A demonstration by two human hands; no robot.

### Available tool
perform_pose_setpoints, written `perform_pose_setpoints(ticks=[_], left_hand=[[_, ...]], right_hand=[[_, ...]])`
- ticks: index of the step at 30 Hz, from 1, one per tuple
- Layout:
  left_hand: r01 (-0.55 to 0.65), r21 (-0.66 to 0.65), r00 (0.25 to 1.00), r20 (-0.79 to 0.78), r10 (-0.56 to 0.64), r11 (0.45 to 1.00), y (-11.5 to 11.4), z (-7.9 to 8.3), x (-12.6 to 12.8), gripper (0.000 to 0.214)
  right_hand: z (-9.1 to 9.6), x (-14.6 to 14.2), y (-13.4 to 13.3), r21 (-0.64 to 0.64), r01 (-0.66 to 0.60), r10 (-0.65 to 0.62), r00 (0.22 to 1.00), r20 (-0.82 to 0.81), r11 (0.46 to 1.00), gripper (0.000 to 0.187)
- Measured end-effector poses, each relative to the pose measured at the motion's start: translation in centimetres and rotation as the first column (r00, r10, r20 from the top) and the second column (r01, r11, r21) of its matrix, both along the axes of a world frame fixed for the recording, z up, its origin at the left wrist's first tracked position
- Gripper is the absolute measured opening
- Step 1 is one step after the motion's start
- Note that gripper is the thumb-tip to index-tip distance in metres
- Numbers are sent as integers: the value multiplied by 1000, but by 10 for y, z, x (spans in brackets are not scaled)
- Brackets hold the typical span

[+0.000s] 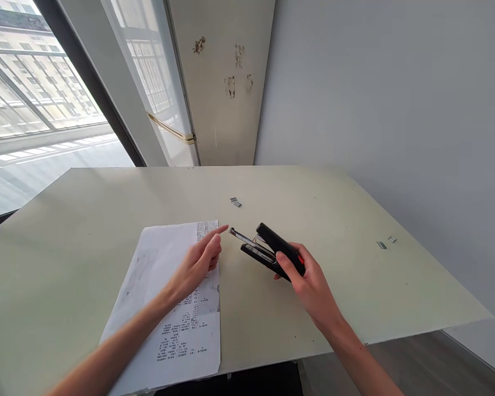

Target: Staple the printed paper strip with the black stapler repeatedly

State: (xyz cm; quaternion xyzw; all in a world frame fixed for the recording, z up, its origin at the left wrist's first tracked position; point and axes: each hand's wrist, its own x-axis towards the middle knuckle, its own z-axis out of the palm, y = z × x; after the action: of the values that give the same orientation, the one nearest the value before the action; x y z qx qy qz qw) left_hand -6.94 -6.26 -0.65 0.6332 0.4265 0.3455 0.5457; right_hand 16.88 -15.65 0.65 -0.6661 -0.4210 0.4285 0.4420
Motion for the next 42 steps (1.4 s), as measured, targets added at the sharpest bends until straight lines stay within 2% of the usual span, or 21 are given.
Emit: perform_pose_setpoints(ticks=[4,8,11,13,15,17,21,25,27,30,34,36,39,42], left_hand=[[123,93,981,-162,-106,988,-4,-1,2,57],[198,116,969,-170,-177,973,-8,0,6,54],[106,35,990,-93,-102,994,-6,1,5,52],[30,-97,999,31,-27,995,-3,2,3,47],[0,-262,981,189,51,965,1,2,1,40],[20,-392,941,319,116,920,4,0,-1,35],[85,-528,836,499,228,845,10,-7,0,28],[135,-673,731,563,385,727,14,-8,-1,28],[154,-688,702,581,411,710,15,-6,-2,31],[198,-655,665,636,391,729,13,-4,-4,35],[241,-617,627,688,366,749,12,-4,-5,37],[242,-611,617,697,366,754,12,-5,-6,38],[238,-600,612,703,361,764,12,-6,-5,39],[241,-591,622,703,345,770,10,-7,-3,40]], right_hand=[[-5,-6,7,31,-17,18,1000,-9,999,44],[-8,-13,17,65,-32,31,999,14,997,45],[-9,-16,26,98,-39,34,998,59,994,44],[-13,-18,34,123,-41,25,992,123,992,44],[-19,-19,44,156,-43,12,981,193,987,44],[-28,-21,57,211,-53,-2,968,251,976,44],[-44,-29,87,345,-91,-33,941,338,934,39],[-49,-45,113,419,-103,-75,918,389,902,35],[-51,-53,122,426,-112,-75,914,398,898,34],[-56,-62,132,418,-135,-61,904,423,898,35],[-59,-63,132,426,-177,-53,878,475,888,36],[-54,-62,124,496,-184,-97,867,489,849,33],[-40,-62,102,608,-219,-167,842,513,763,28],[-31,-66,80,565,-361,-107,768,632,742,27]])
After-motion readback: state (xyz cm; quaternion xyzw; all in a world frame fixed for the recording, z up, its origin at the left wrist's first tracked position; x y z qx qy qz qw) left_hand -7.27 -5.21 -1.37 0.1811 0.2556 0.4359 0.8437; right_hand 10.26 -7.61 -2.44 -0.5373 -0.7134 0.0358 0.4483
